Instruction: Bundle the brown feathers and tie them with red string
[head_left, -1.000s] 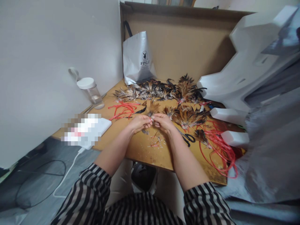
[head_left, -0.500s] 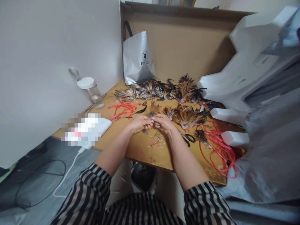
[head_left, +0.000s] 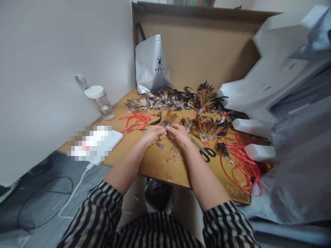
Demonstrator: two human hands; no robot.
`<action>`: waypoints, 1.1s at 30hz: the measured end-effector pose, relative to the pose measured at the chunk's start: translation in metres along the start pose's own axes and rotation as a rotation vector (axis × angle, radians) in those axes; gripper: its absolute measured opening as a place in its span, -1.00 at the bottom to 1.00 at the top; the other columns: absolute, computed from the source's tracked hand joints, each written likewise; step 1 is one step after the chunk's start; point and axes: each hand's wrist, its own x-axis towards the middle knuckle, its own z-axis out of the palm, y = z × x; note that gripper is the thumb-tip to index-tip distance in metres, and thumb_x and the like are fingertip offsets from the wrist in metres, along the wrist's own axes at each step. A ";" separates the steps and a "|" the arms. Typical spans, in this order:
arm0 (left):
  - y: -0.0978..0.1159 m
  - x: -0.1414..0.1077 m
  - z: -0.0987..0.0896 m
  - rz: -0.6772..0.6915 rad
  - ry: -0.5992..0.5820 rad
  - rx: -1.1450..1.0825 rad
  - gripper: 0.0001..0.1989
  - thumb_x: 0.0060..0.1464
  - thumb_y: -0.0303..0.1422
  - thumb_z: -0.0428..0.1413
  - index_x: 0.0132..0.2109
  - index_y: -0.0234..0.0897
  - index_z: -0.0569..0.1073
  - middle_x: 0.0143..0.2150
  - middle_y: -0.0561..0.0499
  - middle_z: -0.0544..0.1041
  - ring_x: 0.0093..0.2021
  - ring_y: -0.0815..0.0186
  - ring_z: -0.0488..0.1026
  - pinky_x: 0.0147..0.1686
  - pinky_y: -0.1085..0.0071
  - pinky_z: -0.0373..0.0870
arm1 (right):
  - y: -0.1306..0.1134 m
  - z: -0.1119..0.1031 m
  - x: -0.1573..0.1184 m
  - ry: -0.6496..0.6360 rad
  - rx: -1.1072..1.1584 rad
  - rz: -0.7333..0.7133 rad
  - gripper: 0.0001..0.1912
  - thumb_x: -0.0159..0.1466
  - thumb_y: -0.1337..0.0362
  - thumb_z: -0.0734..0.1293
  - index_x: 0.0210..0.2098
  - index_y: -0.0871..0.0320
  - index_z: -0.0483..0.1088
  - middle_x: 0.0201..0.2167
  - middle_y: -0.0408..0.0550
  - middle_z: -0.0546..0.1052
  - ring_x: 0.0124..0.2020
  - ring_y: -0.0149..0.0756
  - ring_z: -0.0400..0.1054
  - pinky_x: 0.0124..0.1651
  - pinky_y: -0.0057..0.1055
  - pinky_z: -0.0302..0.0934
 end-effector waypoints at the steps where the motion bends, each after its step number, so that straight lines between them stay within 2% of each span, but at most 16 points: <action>1: -0.001 0.001 0.000 0.002 0.022 0.003 -0.85 -0.11 -0.40 0.16 -0.50 -0.44 0.41 -0.64 0.03 0.40 -0.66 0.56 0.29 -0.64 0.65 0.19 | 0.000 0.000 0.000 0.005 -0.053 -0.017 -0.69 -0.12 0.10 0.42 -0.56 0.18 0.29 -0.78 -0.31 0.19 -0.75 -0.59 -0.04 -0.67 -0.56 -0.17; 8: -0.005 0.006 0.000 0.004 0.142 0.011 -0.89 -0.08 -0.48 0.14 -0.50 -0.45 0.40 -0.61 0.01 0.42 -0.66 0.55 0.31 -0.63 0.65 0.24 | 0.001 -0.003 0.002 0.029 -0.446 -0.135 -0.76 -0.03 0.18 0.33 -0.46 0.23 0.46 -0.60 -0.14 0.42 -0.60 -0.49 0.15 -0.49 -0.51 0.04; 12: -0.004 0.004 0.003 0.016 0.177 -0.023 -0.91 -0.06 -0.52 0.11 -0.49 -0.45 0.40 -0.60 0.02 0.42 -0.66 0.56 0.31 -0.64 0.66 0.23 | 0.004 -0.005 0.003 0.089 -0.621 -0.201 -0.78 0.00 0.19 0.27 -0.51 0.23 0.45 -0.66 -0.16 0.37 -0.62 -0.49 0.09 -0.52 -0.51 0.00; 17: -0.002 0.003 0.004 0.000 0.179 -0.078 -0.94 -0.06 -0.55 0.10 -0.46 -0.46 0.42 -0.59 0.02 0.43 -0.65 0.58 0.31 -0.62 0.68 0.25 | 0.002 -0.004 -0.001 0.059 -0.743 -0.285 -0.78 0.03 0.22 0.22 -0.52 0.21 0.45 -0.66 -0.17 0.35 -0.61 -0.48 0.09 -0.52 -0.51 -0.03; 22: -0.004 0.005 0.002 -0.013 0.192 -0.091 -0.95 -0.08 -0.53 0.12 -0.46 -0.45 0.42 -0.59 0.02 0.43 -0.65 0.58 0.30 -0.61 0.68 0.25 | -0.002 -0.005 -0.004 0.033 -0.768 -0.313 -0.80 0.03 0.24 0.23 -0.55 0.21 0.44 -0.67 -0.17 0.34 -0.62 -0.48 0.08 -0.52 -0.52 -0.05; 28: -0.012 0.011 -0.001 0.099 0.202 0.127 -0.85 -0.06 -0.40 0.12 -0.49 -0.42 0.39 -0.64 0.04 0.40 -0.68 0.55 0.29 -0.64 0.63 0.24 | -0.001 -0.002 -0.005 0.017 -0.836 -0.341 -0.81 0.07 0.26 0.22 -0.54 0.20 0.43 -0.65 -0.16 0.35 -0.60 -0.47 0.11 -0.50 -0.51 -0.04; 33: -0.022 0.014 -0.006 0.171 0.156 0.387 -0.83 -0.01 -0.36 0.05 -0.46 -0.39 0.40 -0.70 0.09 0.34 -0.73 0.53 0.24 -0.69 0.62 0.17 | -0.005 0.004 -0.014 0.010 -1.058 -0.506 -0.78 0.14 0.29 0.20 -0.54 0.19 0.43 -0.52 -0.08 0.36 -0.48 -0.40 0.18 -0.37 -0.46 0.02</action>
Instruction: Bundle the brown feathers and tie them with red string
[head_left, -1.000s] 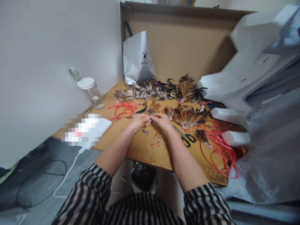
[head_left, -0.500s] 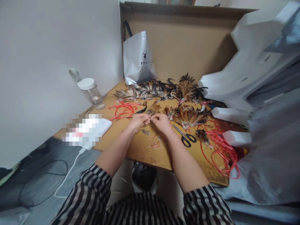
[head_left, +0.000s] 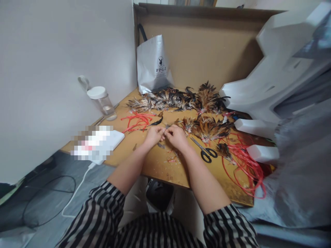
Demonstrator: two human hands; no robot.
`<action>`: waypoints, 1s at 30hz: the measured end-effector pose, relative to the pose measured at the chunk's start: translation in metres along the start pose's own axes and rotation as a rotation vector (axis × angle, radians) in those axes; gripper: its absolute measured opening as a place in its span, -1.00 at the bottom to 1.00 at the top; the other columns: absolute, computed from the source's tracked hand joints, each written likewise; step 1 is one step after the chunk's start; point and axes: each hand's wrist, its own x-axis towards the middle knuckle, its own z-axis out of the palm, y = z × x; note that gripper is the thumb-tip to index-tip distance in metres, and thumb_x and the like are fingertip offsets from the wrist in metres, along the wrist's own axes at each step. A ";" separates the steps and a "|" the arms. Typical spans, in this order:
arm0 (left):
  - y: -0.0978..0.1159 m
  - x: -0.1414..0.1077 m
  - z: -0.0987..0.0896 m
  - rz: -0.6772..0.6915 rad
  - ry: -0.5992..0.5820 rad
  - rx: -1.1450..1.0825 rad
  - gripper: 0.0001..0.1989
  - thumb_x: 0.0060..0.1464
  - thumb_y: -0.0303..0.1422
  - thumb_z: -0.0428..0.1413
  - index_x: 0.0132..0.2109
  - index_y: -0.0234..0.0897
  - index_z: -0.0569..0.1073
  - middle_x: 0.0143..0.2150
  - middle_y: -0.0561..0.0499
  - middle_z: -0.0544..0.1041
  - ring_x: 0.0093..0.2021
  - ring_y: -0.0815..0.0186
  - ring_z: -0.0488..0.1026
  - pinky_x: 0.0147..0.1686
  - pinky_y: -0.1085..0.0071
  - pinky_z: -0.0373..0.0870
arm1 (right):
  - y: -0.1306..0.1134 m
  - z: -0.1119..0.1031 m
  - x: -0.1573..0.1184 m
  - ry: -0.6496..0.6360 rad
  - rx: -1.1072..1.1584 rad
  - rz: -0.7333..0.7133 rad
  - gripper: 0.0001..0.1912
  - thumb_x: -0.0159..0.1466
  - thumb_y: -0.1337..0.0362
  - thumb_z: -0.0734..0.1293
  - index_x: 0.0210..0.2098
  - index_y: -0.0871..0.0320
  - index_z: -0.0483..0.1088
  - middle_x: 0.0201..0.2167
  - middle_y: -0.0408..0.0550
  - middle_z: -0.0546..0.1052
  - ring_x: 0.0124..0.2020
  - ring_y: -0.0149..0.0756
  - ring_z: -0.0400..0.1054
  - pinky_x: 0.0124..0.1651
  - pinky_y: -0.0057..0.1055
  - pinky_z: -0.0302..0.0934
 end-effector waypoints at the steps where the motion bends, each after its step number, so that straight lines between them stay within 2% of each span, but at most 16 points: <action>1: -0.002 0.000 0.000 0.022 -0.014 0.035 -0.83 0.00 -0.36 0.04 -0.45 -0.39 0.40 -0.70 0.10 0.33 -0.73 0.53 0.24 -0.69 0.61 0.17 | -0.002 -0.002 -0.001 -0.002 -0.041 -0.023 -0.77 0.16 0.29 0.19 -0.53 0.19 0.42 -0.49 -0.06 0.36 -0.46 -0.40 0.19 -0.36 -0.46 0.02; 5: -0.006 -0.003 -0.002 0.117 -0.057 0.181 -0.84 0.00 -0.40 0.00 -0.47 -0.36 0.40 -0.69 0.10 0.33 -0.72 0.53 0.23 -0.69 0.61 0.14 | -0.004 -0.014 -0.002 0.006 -0.110 -0.080 -0.80 0.17 0.28 0.20 -0.48 0.18 0.43 -0.41 -0.05 0.35 -0.38 -0.37 0.21 -0.31 -0.45 0.03; 8: 0.000 -0.009 -0.002 0.151 -0.160 0.224 -0.83 -0.01 -0.41 0.00 -0.51 -0.35 0.38 -0.67 0.09 0.34 -0.70 0.53 0.24 -0.66 0.61 0.16 | 0.004 -0.022 0.001 -0.003 -0.042 -0.092 -0.83 0.13 0.28 0.24 -0.51 0.18 0.42 -0.41 -0.05 0.35 -0.35 -0.36 0.21 -0.30 -0.45 0.04; 11: 0.012 -0.016 -0.002 0.082 -0.312 0.140 -0.80 -0.01 -0.32 0.03 -0.49 -0.36 0.37 -0.66 0.08 0.35 -0.69 0.51 0.27 -0.66 0.60 0.18 | 0.019 -0.028 0.004 -0.070 0.174 -0.043 -0.83 0.07 0.24 0.29 -0.57 0.20 0.41 -0.49 -0.09 0.35 -0.41 -0.39 0.22 -0.33 -0.45 0.06; 14: 0.022 -0.020 -0.001 0.049 -0.429 0.000 -0.75 -0.03 -0.24 0.06 -0.46 -0.39 0.40 -0.65 0.06 0.35 -0.68 0.51 0.28 -0.65 0.60 0.17 | 0.033 -0.033 0.005 -0.167 0.501 0.106 -0.79 0.02 0.16 0.33 -0.55 0.20 0.42 -0.53 -0.11 0.39 -0.49 -0.41 0.22 -0.39 -0.46 0.08; 17: 0.026 -0.020 -0.002 0.024 -0.347 -0.199 -0.75 -0.08 -0.23 0.12 -0.41 -0.40 0.42 -0.61 0.06 0.38 -0.67 0.55 0.25 -0.66 0.62 0.13 | 0.038 -0.031 0.005 -0.203 0.723 0.209 -0.76 -0.02 0.11 0.35 -0.54 0.19 0.42 -0.59 -0.13 0.40 -0.54 -0.40 0.21 -0.45 -0.46 0.05; 20: 0.024 -0.015 -0.002 -0.008 -0.207 -0.408 -0.77 -0.13 -0.27 0.16 -0.38 -0.40 0.43 -0.56 0.08 0.39 -0.65 0.59 0.22 -0.65 0.64 0.11 | 0.034 -0.023 0.006 -0.151 0.715 0.227 -0.76 -0.02 0.12 0.36 -0.55 0.19 0.41 -0.61 -0.15 0.39 -0.57 -0.43 0.18 -0.47 -0.47 0.02; 23: 0.020 -0.009 -0.004 -0.051 -0.119 -0.517 -0.79 -0.16 -0.33 0.19 -0.37 -0.41 0.44 -0.55 0.08 0.39 -0.64 0.61 0.22 -0.63 0.65 0.11 | 0.024 -0.013 0.007 -0.089 0.620 0.180 -0.76 0.05 0.12 0.31 -0.53 0.20 0.39 -0.60 -0.15 0.39 -0.56 -0.44 0.16 -0.45 -0.48 0.04; 26: 0.015 -0.004 -0.005 -0.097 -0.039 -0.530 -0.84 -0.16 -0.38 0.18 -0.41 -0.42 0.44 -0.57 0.06 0.39 -0.64 0.60 0.23 -0.64 0.65 0.10 | 0.011 -0.004 0.006 -0.033 0.438 0.087 -0.79 0.11 0.18 0.25 -0.50 0.19 0.38 -0.55 -0.12 0.41 -0.51 -0.42 0.19 -0.39 -0.48 0.06; 30: 0.009 -0.001 -0.005 -0.092 0.027 -0.301 -0.87 -0.08 -0.39 0.11 -0.47 -0.41 0.41 -0.66 0.07 0.36 -0.70 0.57 0.21 -0.69 0.62 0.10 | -0.004 -0.001 0.000 0.002 0.126 -0.053 -0.82 0.16 0.29 0.19 -0.49 0.18 0.37 -0.46 -0.07 0.42 -0.40 -0.37 0.23 -0.29 -0.47 0.05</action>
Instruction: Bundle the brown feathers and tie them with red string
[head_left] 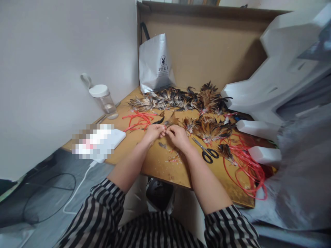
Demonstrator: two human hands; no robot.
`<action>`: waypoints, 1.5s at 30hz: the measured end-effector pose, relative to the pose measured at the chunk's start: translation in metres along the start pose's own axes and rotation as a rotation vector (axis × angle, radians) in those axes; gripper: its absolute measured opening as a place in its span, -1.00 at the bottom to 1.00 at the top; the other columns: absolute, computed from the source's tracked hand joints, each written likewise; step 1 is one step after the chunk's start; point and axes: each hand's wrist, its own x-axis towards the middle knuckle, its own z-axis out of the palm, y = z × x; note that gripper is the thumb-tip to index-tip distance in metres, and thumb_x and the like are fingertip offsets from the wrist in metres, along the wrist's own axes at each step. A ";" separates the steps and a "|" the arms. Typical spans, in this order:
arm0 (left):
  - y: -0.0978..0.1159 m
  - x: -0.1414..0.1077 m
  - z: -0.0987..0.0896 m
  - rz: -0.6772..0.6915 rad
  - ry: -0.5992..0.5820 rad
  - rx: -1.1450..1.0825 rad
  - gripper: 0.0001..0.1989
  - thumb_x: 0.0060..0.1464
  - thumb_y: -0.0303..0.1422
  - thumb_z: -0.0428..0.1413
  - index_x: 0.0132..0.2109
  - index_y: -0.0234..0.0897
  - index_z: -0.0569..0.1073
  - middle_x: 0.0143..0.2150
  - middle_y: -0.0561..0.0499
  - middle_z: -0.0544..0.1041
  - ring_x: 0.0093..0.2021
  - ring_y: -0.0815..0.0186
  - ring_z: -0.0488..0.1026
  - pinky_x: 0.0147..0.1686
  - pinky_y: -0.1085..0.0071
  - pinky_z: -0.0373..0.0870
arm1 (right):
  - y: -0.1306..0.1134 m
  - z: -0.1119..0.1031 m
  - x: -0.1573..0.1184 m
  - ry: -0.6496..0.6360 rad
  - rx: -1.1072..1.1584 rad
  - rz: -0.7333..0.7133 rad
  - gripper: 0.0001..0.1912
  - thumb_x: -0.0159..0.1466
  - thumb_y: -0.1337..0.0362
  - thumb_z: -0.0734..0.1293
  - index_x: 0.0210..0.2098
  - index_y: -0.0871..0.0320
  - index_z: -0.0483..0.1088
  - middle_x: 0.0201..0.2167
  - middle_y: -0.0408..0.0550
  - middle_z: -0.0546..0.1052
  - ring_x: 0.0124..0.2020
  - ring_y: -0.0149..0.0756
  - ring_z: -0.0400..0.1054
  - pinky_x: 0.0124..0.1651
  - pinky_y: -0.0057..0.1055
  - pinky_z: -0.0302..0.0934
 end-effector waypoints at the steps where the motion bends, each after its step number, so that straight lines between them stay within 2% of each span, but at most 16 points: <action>1: -0.001 0.000 0.000 0.013 -0.013 0.083 -0.86 -0.06 -0.40 0.09 -0.48 -0.41 0.41 -0.68 0.08 0.34 -0.72 0.56 0.20 -0.70 0.61 0.10 | -0.003 -0.001 -0.001 -0.007 -0.068 -0.014 -0.82 0.17 0.30 0.18 -0.49 0.18 0.36 -0.46 -0.05 0.42 -0.39 -0.37 0.23 -0.28 -0.46 0.05; 4: -0.001 -0.003 0.000 0.019 -0.115 0.280 -0.83 -0.03 -0.43 0.04 -0.52 -0.40 0.38 -0.71 0.09 0.32 -0.73 0.54 0.21 -0.70 0.60 0.15 | -0.007 -0.008 -0.003 -0.032 -0.224 -0.017 -0.80 0.19 0.30 0.16 -0.48 0.19 0.36 -0.44 -0.01 0.41 -0.39 -0.35 0.23 -0.30 -0.45 0.04; 7: 0.004 -0.010 -0.002 -0.014 -0.265 0.384 -0.82 -0.04 -0.41 0.06 -0.54 -0.40 0.37 -0.70 0.08 0.33 -0.72 0.53 0.24 -0.69 0.60 0.17 | -0.003 -0.019 -0.001 -0.057 -0.238 -0.010 -0.82 0.16 0.29 0.19 -0.50 0.20 0.36 -0.46 -0.02 0.42 -0.40 -0.35 0.24 -0.32 -0.45 0.03; 10: 0.012 -0.018 -0.004 -0.043 -0.525 0.293 -0.81 -0.07 -0.33 0.11 -0.47 -0.42 0.41 -0.61 0.02 0.40 -0.67 0.51 0.29 -0.68 0.60 0.17 | 0.007 -0.028 0.002 -0.121 -0.001 0.055 -0.81 0.11 0.23 0.25 -0.55 0.21 0.36 -0.55 -0.09 0.40 -0.49 -0.40 0.21 -0.39 -0.47 0.03; 12: 0.016 -0.021 -0.004 -0.089 -0.578 0.141 -0.79 -0.11 -0.31 0.15 -0.44 -0.43 0.42 -0.58 0.01 0.41 -0.67 0.54 0.27 -0.69 0.62 0.15 | 0.013 -0.031 0.003 -0.154 0.272 0.128 -0.77 0.08 0.17 0.27 -0.55 0.22 0.36 -0.60 -0.12 0.39 -0.55 -0.43 0.19 -0.45 -0.48 0.04; 15: 0.018 -0.022 -0.002 -0.144 -0.496 -0.175 -0.79 -0.17 -0.34 0.20 -0.43 -0.44 0.40 -0.59 0.06 0.36 -0.70 0.62 0.18 -0.74 0.69 0.02 | 0.014 -0.027 0.004 -0.135 0.589 0.224 -0.73 0.03 0.12 0.30 -0.60 0.21 0.31 -0.68 -0.19 0.32 -0.64 -0.49 0.11 -0.53 -0.50 0.00; 19: 0.018 -0.019 0.001 -0.205 -0.454 -0.484 -0.87 -0.14 -0.50 0.17 -0.42 -0.43 0.34 -0.59 0.14 0.23 -0.72 0.69 0.05 -0.78 0.76 -0.13 | 0.009 -0.015 0.005 -0.042 0.821 0.327 -0.73 -0.03 0.12 0.36 -0.60 0.19 0.28 -0.70 -0.24 0.29 -0.67 -0.53 0.07 -0.56 -0.52 -0.01; 23: 0.015 -0.016 0.003 -0.314 -0.424 -0.612 -0.91 -0.10 -0.60 0.09 -0.37 -0.44 0.33 -0.57 0.15 0.17 -0.71 0.69 0.03 -0.78 0.81 -0.11 | 0.008 -0.006 0.005 0.064 0.935 0.375 -0.75 -0.12 0.18 0.41 -0.60 0.19 0.29 -0.61 -0.18 0.40 -0.58 -0.48 0.23 -0.44 -0.49 0.13; 27: 0.011 -0.014 0.004 -0.378 -0.444 -0.658 -0.91 -0.07 -0.63 0.05 -0.37 -0.43 0.32 -0.58 0.14 0.14 -0.71 0.69 0.03 -0.78 0.82 -0.11 | 0.010 -0.002 0.006 0.124 0.933 0.388 -0.78 -0.14 0.22 0.42 -0.61 0.19 0.31 -0.60 -0.17 0.43 -0.56 -0.47 0.26 -0.40 -0.49 0.15; 34: 0.008 -0.012 0.004 -0.370 -0.429 -0.527 -0.93 -0.06 -0.55 0.10 -0.35 -0.42 0.36 -0.57 0.11 0.24 -0.70 0.68 0.08 -0.76 0.80 -0.08 | 0.010 -0.007 0.009 0.120 0.692 0.320 -0.81 -0.07 0.21 0.36 -0.64 0.22 0.34 -0.66 -0.14 0.40 -0.61 -0.47 0.20 -0.47 -0.48 0.10; 38: 0.010 -0.012 0.002 -0.219 -0.346 -0.226 -0.83 -0.11 -0.38 0.18 -0.36 -0.43 0.43 -0.56 0.07 0.34 -0.65 0.62 0.21 -0.69 0.71 0.08 | 0.018 -0.012 0.009 0.143 0.535 0.303 -0.82 -0.05 0.23 0.33 -0.63 0.21 0.31 -0.67 -0.16 0.37 -0.63 -0.48 0.17 -0.51 -0.50 0.07; 42: 0.012 -0.014 -0.001 -0.131 -0.260 0.093 -0.74 -0.15 -0.25 0.19 -0.42 -0.43 0.46 -0.64 0.07 0.34 -0.69 0.56 0.22 -0.72 0.63 0.06 | 0.027 -0.014 0.007 0.093 0.488 0.318 -0.83 -0.06 0.24 0.33 -0.61 0.21 0.30 -0.64 -0.15 0.39 -0.62 -0.48 0.18 -0.51 -0.51 0.07; 45: 0.013 -0.014 -0.003 -0.137 -0.248 0.130 -0.72 -0.19 -0.23 0.20 -0.45 -0.42 0.46 -0.65 0.08 0.33 -0.70 0.56 0.20 -0.73 0.62 0.03 | 0.029 -0.014 0.006 0.021 0.484 0.339 -0.84 -0.06 0.24 0.32 -0.61 0.21 0.29 -0.65 -0.16 0.39 -0.63 -0.49 0.17 -0.52 -0.52 0.06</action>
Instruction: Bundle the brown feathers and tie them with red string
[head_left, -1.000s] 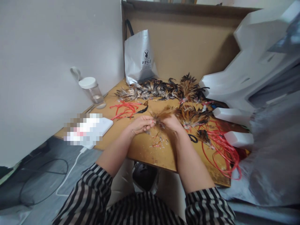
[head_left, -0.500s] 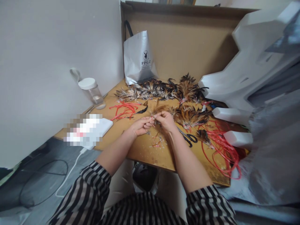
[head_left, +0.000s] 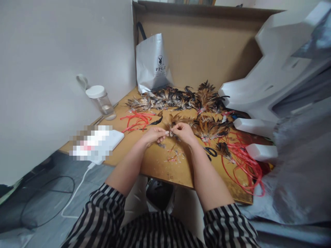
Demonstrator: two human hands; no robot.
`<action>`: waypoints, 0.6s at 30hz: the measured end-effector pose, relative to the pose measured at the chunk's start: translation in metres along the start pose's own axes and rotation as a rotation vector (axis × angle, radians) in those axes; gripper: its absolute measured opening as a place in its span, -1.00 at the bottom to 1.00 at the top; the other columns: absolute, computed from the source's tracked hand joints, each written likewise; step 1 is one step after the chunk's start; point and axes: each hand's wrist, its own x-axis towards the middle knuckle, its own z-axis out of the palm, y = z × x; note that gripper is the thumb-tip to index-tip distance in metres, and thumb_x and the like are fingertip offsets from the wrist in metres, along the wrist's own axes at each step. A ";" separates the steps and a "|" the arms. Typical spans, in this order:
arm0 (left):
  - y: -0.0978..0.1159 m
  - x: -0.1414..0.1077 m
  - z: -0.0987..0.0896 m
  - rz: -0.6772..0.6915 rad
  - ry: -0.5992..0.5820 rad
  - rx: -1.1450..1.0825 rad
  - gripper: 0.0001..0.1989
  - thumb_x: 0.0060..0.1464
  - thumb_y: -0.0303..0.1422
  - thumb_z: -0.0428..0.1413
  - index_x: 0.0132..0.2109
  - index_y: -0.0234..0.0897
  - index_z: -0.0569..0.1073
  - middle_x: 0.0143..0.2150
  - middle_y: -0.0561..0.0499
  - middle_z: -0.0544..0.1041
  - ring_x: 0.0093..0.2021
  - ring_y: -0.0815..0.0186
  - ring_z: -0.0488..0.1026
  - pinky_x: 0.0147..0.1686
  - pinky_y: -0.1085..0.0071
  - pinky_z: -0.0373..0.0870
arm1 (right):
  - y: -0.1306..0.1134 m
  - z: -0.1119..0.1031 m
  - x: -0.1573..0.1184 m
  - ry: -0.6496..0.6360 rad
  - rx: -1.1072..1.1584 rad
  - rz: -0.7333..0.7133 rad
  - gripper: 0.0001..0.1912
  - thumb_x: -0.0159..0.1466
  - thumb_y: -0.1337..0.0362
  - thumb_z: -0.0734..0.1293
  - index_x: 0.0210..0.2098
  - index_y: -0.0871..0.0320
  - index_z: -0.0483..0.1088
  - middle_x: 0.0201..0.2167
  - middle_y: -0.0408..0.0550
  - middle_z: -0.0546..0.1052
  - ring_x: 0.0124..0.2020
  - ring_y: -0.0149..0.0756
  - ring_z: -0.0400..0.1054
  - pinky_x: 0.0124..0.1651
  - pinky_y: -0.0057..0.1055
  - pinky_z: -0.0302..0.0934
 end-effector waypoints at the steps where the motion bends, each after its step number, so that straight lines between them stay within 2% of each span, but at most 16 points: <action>1: 0.000 0.000 0.000 0.004 0.004 -0.035 -0.72 -0.20 -0.22 0.21 -0.45 -0.41 0.46 -0.64 0.08 0.34 -0.69 0.56 0.20 -0.72 0.62 0.03 | 0.000 0.001 0.000 -0.009 -0.007 0.011 -0.84 -0.06 0.24 0.32 -0.61 0.21 0.29 -0.66 -0.17 0.38 -0.63 -0.50 0.16 -0.53 -0.53 0.05; 4: 0.001 0.000 -0.001 0.041 0.023 -0.142 -0.71 -0.21 -0.22 0.22 -0.43 -0.40 0.46 -0.61 0.07 0.36 -0.65 0.57 0.23 -0.68 0.63 0.06 | -0.002 0.003 -0.001 -0.011 -0.029 0.050 -0.86 -0.09 0.27 0.31 -0.63 0.22 0.29 -0.69 -0.19 0.36 -0.64 -0.51 0.14 -0.54 -0.53 0.03; 8: 0.002 0.001 -0.001 0.122 0.027 -0.171 -0.73 -0.19 -0.24 0.22 -0.40 -0.41 0.48 -0.60 0.05 0.39 -0.65 0.58 0.22 -0.66 0.63 0.07 | -0.004 0.005 -0.002 -0.001 -0.011 0.130 -0.87 -0.11 0.28 0.32 -0.63 0.23 0.32 -0.72 -0.20 0.34 -0.66 -0.52 0.12 -0.56 -0.54 0.00; 12: 0.003 -0.001 0.001 0.192 0.007 -0.162 -0.72 -0.13 -0.24 0.18 -0.33 -0.41 0.49 -0.59 0.04 0.41 -0.64 0.57 0.23 -0.65 0.63 0.07 | -0.001 0.006 -0.001 -0.006 0.138 0.188 -0.88 -0.12 0.29 0.32 -0.65 0.21 0.31 -0.79 -0.25 0.28 -0.72 -0.54 0.05 -0.61 -0.54 -0.06; 18: 0.005 -0.003 0.004 0.213 -0.057 -0.042 -0.67 -0.10 -0.20 0.14 -0.32 -0.45 0.50 -0.51 -0.08 0.49 -0.55 0.46 0.37 -0.56 0.56 0.24 | 0.009 0.008 0.001 -0.076 0.322 0.281 -0.85 -0.15 0.29 0.36 -0.68 0.20 0.28 -0.80 -0.25 0.27 -0.75 -0.55 0.06 -0.66 -0.56 -0.08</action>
